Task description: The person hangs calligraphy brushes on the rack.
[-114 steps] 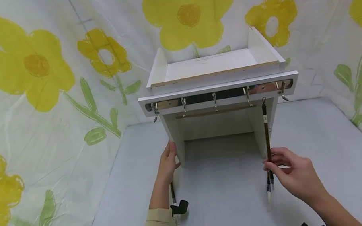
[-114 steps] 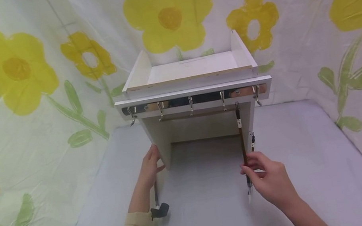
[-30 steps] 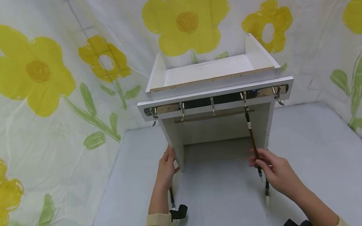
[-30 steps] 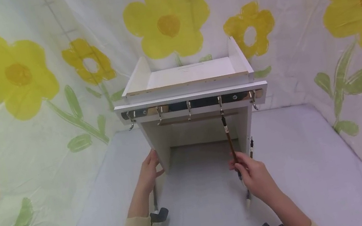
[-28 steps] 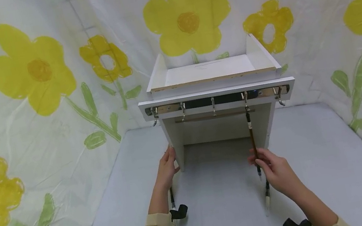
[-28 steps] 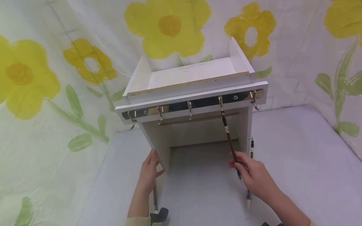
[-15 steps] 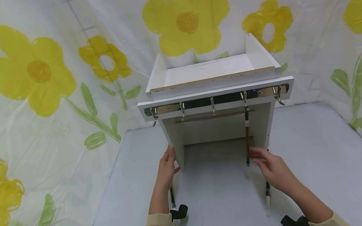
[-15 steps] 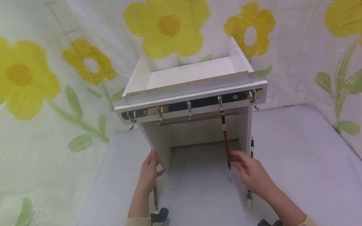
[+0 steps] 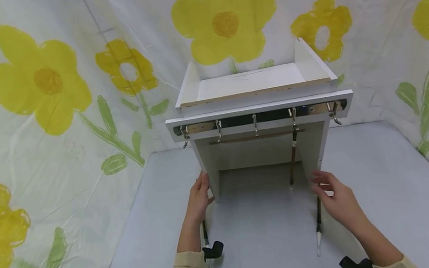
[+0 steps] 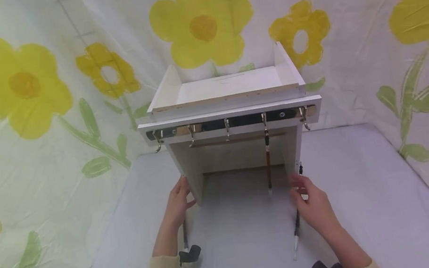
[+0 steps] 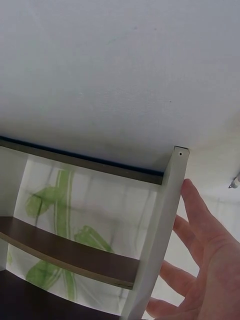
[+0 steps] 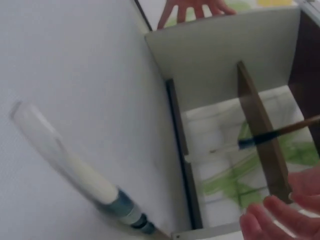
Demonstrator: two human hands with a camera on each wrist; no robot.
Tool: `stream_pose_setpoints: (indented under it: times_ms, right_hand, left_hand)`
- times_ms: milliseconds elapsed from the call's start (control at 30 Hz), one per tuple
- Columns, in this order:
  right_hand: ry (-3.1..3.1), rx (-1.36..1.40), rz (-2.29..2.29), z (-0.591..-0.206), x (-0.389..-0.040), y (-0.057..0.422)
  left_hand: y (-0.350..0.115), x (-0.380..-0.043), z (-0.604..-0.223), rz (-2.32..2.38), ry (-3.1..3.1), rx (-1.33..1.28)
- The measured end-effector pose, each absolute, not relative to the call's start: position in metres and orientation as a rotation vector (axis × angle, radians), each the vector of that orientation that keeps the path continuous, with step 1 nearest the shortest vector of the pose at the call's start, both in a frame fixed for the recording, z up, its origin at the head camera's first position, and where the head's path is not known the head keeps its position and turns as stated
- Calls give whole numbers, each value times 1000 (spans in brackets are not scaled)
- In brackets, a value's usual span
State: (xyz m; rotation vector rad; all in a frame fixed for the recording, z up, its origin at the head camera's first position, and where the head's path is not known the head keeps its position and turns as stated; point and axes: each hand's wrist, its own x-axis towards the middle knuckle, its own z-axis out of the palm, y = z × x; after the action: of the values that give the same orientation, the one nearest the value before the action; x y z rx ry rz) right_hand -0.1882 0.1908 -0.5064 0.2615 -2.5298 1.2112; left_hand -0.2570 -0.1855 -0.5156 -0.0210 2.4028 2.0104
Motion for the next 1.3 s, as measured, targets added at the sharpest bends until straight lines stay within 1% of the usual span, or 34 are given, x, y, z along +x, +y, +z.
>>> stream_pose_setpoints:
  times_ms: [267,600,933,1200,1300]
  right_hand:
    - [-2799,-14,1166,-520,-191,204]
    - [-2984,-117,1120,-537,-193,213]
    - [-2988,-124,1123,-547,-200,203]
    - [-3006,-99,1052,-543,-200,201]
    - [-3011,-103,1087,-542,-198,202]
  left_hand:
    - [-183,-258,-512,2005,2394,-6]
    - [-181,-258,-511,1994,2410,13]
    - [-184,-259,-518,2010,2398,-35]
    - [-184,-247,-496,2017,2318,-3]
    - [-184,-246,-496,1999,2338,-4]
